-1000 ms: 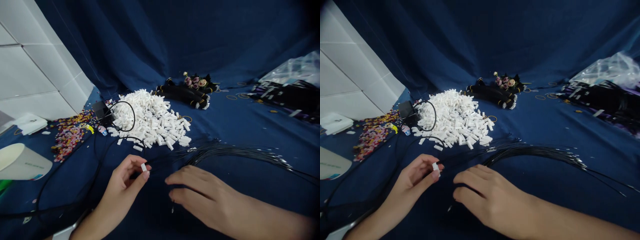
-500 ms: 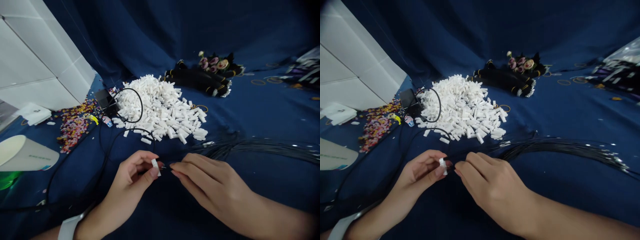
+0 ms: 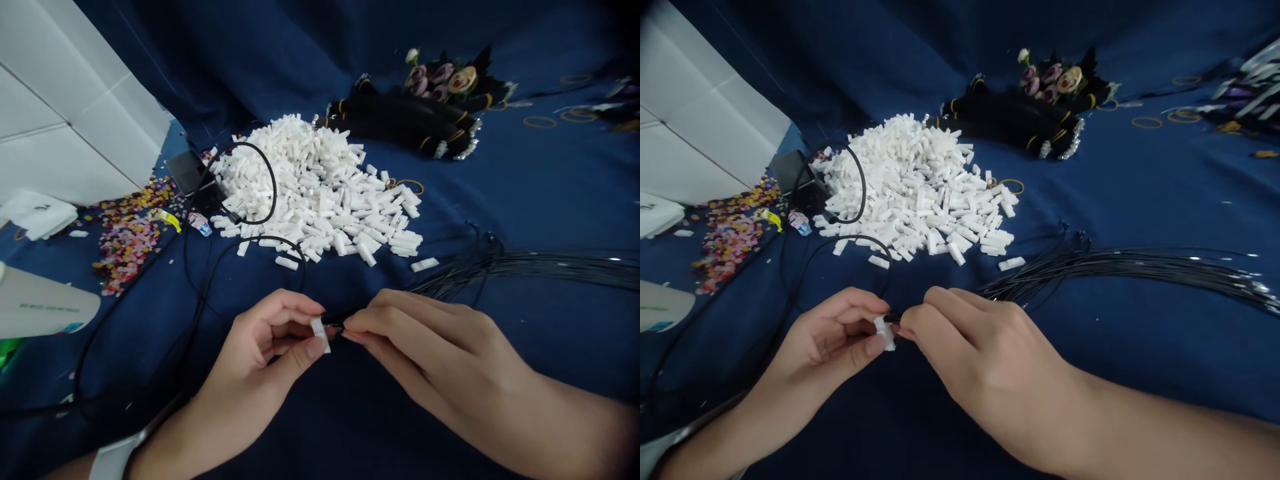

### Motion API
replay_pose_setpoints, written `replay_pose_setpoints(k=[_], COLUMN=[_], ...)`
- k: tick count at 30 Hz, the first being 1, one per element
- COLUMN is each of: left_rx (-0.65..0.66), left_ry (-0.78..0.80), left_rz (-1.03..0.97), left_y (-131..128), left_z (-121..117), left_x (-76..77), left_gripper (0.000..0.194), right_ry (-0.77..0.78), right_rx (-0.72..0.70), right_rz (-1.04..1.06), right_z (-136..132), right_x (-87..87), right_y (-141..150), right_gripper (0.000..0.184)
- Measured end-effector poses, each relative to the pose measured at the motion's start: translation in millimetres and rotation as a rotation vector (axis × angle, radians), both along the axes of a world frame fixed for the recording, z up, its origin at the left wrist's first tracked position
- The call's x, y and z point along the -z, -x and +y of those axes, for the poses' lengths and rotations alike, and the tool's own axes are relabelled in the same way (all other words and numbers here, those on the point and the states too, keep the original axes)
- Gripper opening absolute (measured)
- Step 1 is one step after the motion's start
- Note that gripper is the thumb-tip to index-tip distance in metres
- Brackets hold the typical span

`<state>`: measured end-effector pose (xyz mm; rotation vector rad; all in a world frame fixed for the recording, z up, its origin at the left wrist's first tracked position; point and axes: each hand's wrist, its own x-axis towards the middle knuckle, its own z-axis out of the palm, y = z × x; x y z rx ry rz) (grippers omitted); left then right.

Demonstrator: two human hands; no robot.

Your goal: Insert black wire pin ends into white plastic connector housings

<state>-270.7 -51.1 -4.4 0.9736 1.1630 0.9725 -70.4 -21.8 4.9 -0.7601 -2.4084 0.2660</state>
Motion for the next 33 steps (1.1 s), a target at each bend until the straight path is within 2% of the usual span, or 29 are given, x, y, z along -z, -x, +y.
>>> replay_pose_setpoints(k=[7,18,24,33], left_rx=[0.014,0.033,0.041,0.041], left_ry=[0.028,0.08,0.058,0.037], left_rz=[0.037,0.024,0.021,0.019], left_y=[-1.8,0.0,-0.5,-1.5], left_z=[0.9,-0.1,0.2,1.3], left_x=[-0.9,-6.1,-5.6,-4.2], left_gripper=[0.01,0.009,0.009,0.01], right_ry=[-0.027,-0.022,-0.042,-0.091], right_rx=[-0.012,-0.003,0.034,0.069], right_rz=[-0.005,-0.051,-0.088,-0.116], right_z=[-0.9,-3.6,-5.3,-6.8], right_x=[4.7,0.6,0.1,3.4], right_y=[-1.6,1.3,1.6,5.1], right_gripper=[0.01,0.014,0.018,0.012])
